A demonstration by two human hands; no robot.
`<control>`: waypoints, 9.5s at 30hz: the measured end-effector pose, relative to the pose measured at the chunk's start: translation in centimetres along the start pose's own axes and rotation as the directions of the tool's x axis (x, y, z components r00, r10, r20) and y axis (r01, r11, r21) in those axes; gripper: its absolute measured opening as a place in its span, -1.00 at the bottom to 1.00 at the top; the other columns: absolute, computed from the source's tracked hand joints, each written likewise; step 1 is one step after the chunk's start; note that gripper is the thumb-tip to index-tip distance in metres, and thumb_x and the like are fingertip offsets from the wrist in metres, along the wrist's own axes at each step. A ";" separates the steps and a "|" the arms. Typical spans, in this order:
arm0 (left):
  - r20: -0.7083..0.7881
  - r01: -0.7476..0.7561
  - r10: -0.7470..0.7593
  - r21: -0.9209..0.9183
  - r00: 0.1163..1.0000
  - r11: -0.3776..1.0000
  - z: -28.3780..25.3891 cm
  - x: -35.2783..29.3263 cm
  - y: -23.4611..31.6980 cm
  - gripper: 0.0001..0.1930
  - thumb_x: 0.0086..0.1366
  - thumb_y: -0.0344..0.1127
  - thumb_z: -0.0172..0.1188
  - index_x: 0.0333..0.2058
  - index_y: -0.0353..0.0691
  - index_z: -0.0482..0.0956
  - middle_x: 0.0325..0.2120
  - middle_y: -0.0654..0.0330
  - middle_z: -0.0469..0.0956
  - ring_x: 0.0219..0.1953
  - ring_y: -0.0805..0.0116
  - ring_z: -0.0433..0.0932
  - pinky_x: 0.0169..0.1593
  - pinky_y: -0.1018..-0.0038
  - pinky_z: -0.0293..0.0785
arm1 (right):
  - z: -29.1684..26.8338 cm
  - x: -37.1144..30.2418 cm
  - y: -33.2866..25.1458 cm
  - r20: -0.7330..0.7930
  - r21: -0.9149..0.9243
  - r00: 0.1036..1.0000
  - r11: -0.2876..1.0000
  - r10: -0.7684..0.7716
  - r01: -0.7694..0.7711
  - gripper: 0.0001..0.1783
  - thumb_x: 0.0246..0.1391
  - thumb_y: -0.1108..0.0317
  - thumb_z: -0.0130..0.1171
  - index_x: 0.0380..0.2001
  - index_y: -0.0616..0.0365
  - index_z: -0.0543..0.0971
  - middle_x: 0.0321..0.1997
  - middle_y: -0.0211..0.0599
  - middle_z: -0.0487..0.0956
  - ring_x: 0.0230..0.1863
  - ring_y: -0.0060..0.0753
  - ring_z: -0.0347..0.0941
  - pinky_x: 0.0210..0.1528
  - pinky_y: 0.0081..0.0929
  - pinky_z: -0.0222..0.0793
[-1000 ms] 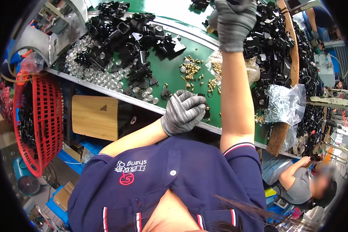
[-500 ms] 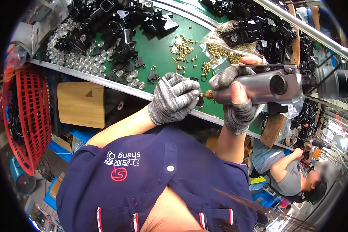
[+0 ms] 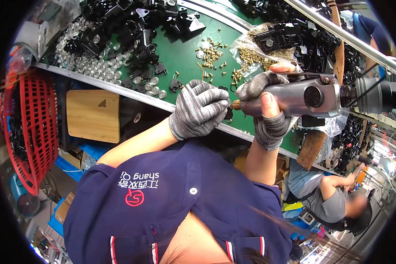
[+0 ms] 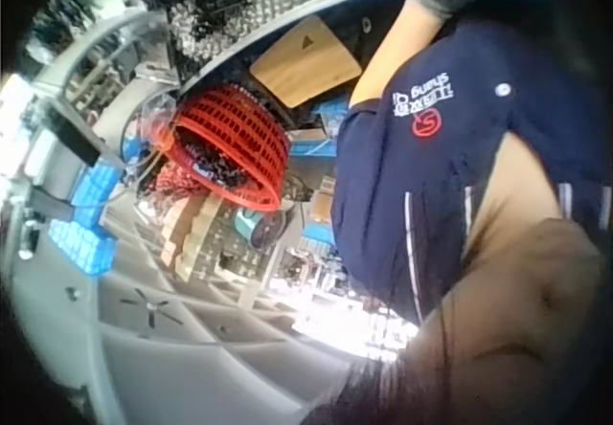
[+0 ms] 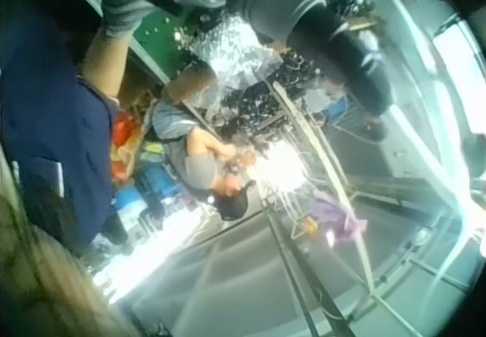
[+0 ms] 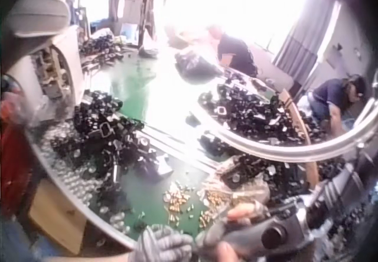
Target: Placing brass pins into plastic housings and securing them using a pneumatic screwdriver.
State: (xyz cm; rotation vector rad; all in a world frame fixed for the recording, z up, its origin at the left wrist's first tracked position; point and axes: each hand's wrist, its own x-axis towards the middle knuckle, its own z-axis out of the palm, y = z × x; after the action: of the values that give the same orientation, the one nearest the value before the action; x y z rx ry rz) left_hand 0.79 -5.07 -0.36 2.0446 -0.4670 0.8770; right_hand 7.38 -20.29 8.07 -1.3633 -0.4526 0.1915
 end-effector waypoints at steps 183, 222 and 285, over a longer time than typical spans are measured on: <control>0.393 0.414 -0.283 -0.303 0.875 0.858 -7.4 6.1 -0.7 -0.67 0.00 -0.56 0.44 -0.21 -0.28 0.63 -0.37 0.19 0.58 -0.35 0.41 0.61 -0.22 0.50 0.56 | 0.7 -0.7 0.0 0.102 -0.262 0.953 0.932 0.287 -0.253 -0.84 0.03 0.47 0.38 -0.28 0.25 0.68 -0.42 -0.37 0.65 -0.39 -0.69 0.51 -0.29 -0.62 0.46; 0.244 0.081 -0.069 -0.038 0.967 0.996 -1.1 2.4 -0.3 -0.85 -0.05 -0.45 0.35 -0.42 -0.19 0.62 -0.28 0.17 0.62 -0.32 0.11 0.59 -0.27 0.27 0.53 | -2.3 -3.4 2.2 -0.020 0.150 0.795 0.788 0.606 -0.597 -0.89 0.21 0.48 0.20 -0.26 0.32 0.57 -0.49 -0.25 0.61 -0.64 -0.63 0.48 -0.65 -0.70 0.37; 0.087 -0.102 0.102 -0.001 0.991 0.995 -0.4 1.3 -1.0 -0.84 -0.08 -0.42 0.32 -0.43 -0.18 0.62 -0.31 0.18 0.64 -0.36 0.15 0.61 -0.34 0.25 0.52 | 1.4 1.8 0.3 -0.040 -0.025 0.999 1.000 -0.014 0.013 -0.33 -0.02 0.51 0.22 0.17 0.30 0.23 -0.40 -0.22 0.50 -0.46 -0.39 0.50 -0.35 -0.44 0.53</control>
State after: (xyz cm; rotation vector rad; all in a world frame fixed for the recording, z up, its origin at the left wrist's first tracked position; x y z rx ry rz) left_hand 2.10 -4.21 0.20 2.0835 -0.6228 0.8523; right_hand 8.43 -18.29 8.29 -1.3860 -0.4315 0.1473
